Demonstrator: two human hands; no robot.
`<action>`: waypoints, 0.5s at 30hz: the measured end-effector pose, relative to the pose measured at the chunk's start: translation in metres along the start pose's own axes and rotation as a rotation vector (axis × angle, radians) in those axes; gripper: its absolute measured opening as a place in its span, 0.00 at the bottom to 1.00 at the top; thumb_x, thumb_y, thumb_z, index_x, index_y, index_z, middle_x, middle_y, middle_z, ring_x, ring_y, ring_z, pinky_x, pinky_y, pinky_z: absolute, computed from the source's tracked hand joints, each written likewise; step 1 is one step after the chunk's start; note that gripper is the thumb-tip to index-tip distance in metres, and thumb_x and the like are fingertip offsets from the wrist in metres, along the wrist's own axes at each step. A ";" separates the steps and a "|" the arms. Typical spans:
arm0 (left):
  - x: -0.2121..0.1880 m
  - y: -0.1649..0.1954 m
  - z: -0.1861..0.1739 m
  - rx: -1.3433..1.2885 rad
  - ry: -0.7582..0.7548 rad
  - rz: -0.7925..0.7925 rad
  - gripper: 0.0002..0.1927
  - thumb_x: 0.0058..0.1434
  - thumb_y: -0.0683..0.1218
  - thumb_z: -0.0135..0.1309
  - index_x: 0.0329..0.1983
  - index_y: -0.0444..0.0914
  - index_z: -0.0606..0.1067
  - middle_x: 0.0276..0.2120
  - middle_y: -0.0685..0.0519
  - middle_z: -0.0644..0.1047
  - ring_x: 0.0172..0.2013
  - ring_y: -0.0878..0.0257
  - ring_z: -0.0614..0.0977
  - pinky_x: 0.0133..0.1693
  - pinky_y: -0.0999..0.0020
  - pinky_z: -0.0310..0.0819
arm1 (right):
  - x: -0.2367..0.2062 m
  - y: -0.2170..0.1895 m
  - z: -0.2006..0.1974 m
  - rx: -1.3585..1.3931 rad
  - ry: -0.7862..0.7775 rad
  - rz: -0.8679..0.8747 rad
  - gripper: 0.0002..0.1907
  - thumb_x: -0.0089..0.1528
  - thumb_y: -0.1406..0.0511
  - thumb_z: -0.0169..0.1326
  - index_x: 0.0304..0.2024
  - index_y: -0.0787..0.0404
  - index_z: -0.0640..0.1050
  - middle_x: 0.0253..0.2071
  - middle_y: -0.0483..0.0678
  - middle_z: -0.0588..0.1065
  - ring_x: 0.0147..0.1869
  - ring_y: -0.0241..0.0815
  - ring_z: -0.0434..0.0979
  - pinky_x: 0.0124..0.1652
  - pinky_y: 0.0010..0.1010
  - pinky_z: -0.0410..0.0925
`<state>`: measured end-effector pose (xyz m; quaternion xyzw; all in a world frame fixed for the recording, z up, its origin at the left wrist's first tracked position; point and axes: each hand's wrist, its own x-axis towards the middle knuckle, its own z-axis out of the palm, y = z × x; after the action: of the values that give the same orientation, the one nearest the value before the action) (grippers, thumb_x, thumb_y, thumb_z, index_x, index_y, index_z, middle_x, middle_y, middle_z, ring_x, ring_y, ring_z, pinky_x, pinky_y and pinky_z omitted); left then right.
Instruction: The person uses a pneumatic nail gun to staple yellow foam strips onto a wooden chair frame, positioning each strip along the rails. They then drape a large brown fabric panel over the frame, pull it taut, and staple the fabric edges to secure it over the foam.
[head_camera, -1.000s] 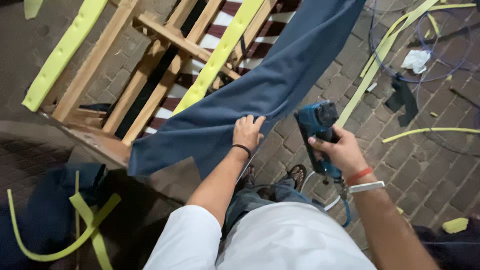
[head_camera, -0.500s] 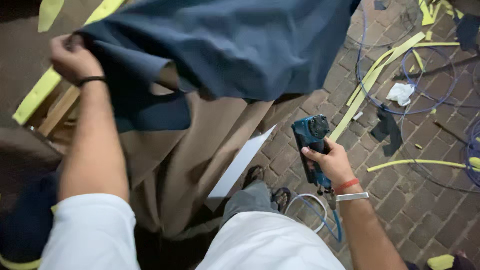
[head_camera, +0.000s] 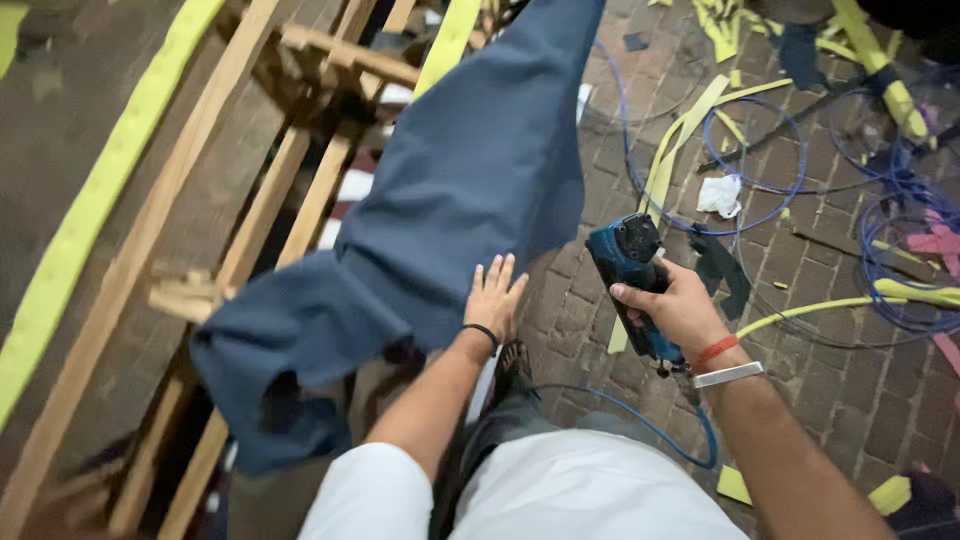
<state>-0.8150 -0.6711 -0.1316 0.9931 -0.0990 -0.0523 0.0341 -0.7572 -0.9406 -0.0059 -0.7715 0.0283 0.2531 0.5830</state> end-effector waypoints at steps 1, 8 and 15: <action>0.019 -0.001 0.010 0.128 -0.041 0.030 0.36 0.55 0.53 0.58 0.68 0.41 0.68 0.74 0.42 0.54 0.73 0.47 0.51 0.68 0.43 0.46 | 0.010 -0.007 -0.003 0.019 0.005 -0.009 0.10 0.56 0.69 0.65 0.38 0.64 0.78 0.26 0.43 0.75 0.27 0.33 0.71 0.29 0.28 0.66; 0.091 -0.006 0.034 0.319 -0.017 0.129 0.29 0.68 0.49 0.40 0.70 0.35 0.66 0.75 0.43 0.54 0.75 0.51 0.50 0.71 0.44 0.43 | 0.070 -0.038 -0.028 0.052 0.008 0.027 0.13 0.55 0.68 0.67 0.40 0.65 0.79 0.25 0.43 0.74 0.26 0.33 0.70 0.28 0.27 0.64; 0.187 -0.017 0.006 0.398 -0.128 0.053 0.35 0.61 0.51 0.45 0.72 0.39 0.61 0.76 0.47 0.53 0.73 0.52 0.50 0.67 0.44 0.47 | 0.172 -0.049 -0.074 0.071 -0.072 0.024 0.14 0.54 0.67 0.66 0.42 0.60 0.80 0.26 0.42 0.74 0.25 0.32 0.69 0.27 0.27 0.64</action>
<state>-0.6297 -0.6922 -0.1568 0.9720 -0.1353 -0.0936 -0.1677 -0.5644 -0.9492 -0.0211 -0.7403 0.0253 0.2865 0.6076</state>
